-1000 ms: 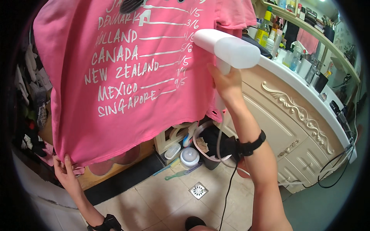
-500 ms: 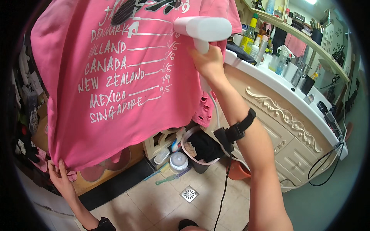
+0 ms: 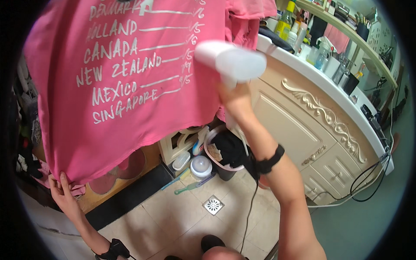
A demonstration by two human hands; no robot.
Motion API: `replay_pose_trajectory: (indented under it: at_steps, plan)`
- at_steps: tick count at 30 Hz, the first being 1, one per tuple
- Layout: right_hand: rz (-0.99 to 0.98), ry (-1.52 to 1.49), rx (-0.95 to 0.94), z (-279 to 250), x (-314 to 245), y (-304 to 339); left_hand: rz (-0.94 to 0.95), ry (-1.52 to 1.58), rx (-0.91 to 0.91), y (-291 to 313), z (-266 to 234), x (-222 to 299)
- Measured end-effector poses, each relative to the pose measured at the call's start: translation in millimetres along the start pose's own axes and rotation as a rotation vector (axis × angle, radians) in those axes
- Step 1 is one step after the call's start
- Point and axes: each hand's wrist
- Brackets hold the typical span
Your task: Steaming a pink sweatshirt and organizing clothes in a dressing area.
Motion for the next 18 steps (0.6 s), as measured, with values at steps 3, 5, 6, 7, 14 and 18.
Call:
replay_pose_trajectory:
  at_steps: [3, 5, 6, 7, 14, 18]
  plan:
    - [0.013, -0.108, -0.038, -3, -10, -32, 0.011, -0.005, 0.034, -2, -5, -5]
    - [0.045, -0.057, -0.039, -6, 0, -27, 0.013, -0.005, 0.040, -2, 0, -6]
    - [0.073, -0.013, -0.048, -5, 8, -23, 0.016, -0.009, 0.058, -1, 2, -6]
    - [0.095, -0.017, -0.074, -3, 17, -11, 0.019, -0.020, 0.067, 0, -1, 0]
    - [0.136, -0.118, -0.110, 2, 49, 66, 0.012, -0.026, 0.017, -2, -9, -2]
    - [0.111, -0.175, 0.035, -5, 27, 40, 0.010, -0.037, 0.018, 1, 3, -1]
Point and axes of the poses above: each hand's wrist, its own y-axis away from the middle knuckle, its own z-axis out of the palm, x = y × z, and after that the axes turned 3 degrees about -z, right-handed
